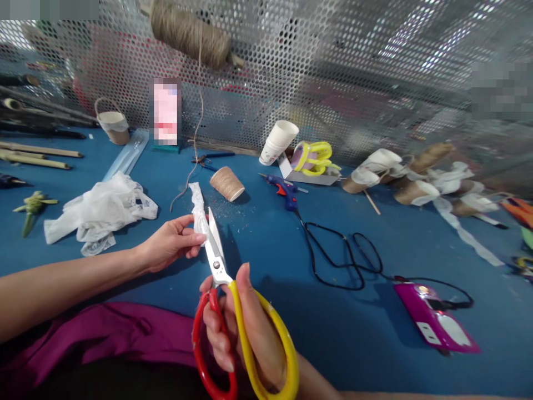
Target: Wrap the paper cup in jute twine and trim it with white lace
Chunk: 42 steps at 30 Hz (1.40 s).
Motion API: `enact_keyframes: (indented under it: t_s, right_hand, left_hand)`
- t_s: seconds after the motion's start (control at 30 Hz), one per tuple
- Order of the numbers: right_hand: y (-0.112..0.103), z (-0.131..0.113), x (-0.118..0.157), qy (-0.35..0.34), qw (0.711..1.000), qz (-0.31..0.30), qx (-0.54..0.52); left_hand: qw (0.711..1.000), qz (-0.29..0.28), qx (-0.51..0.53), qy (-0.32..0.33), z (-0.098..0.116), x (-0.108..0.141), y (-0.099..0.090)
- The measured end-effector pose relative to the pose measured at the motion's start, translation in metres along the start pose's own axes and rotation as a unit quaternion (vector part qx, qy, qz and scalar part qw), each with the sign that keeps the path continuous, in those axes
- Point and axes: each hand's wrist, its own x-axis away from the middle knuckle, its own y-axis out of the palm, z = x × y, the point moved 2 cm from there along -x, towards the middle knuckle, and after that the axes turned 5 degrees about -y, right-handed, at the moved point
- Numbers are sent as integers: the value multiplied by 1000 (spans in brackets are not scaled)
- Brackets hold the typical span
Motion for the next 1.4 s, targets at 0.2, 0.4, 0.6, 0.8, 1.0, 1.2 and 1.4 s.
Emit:
enact_keyframes:
  t_s: [0.2,0.4,0.6,0.8,1.0,1.2,1.4]
  right_hand:
    - [-2,-2,-3,0,1000,-27,2]
    - [0,-3,-5,6,1000,-20,-3]
    - [1,-4,-4,6,1000,0,2]
    - [1,-4,-5,7,1000,-13,-11]
    - [1,-4,-5,9,999,-28,-30]
    - [3,-9,-9,25,998,-44,-31]
    - [2,-11,-10,34,999,-22,-12]
  left_hand:
    - [1000,-1,-19,-5,0,2,2]
    - [1000,-8,-17,-11,-1,3,2]
    - [1000,-7,-24,-15,-3,2,3]
    - [999,-11,-43,-14,-3,3,2]
    - [998,-15,-48,-26,-4,4,4]
    - [998,-20,-46,-25,-6,3,3]
    - [998,-24,-53,-22,-9,1,1]
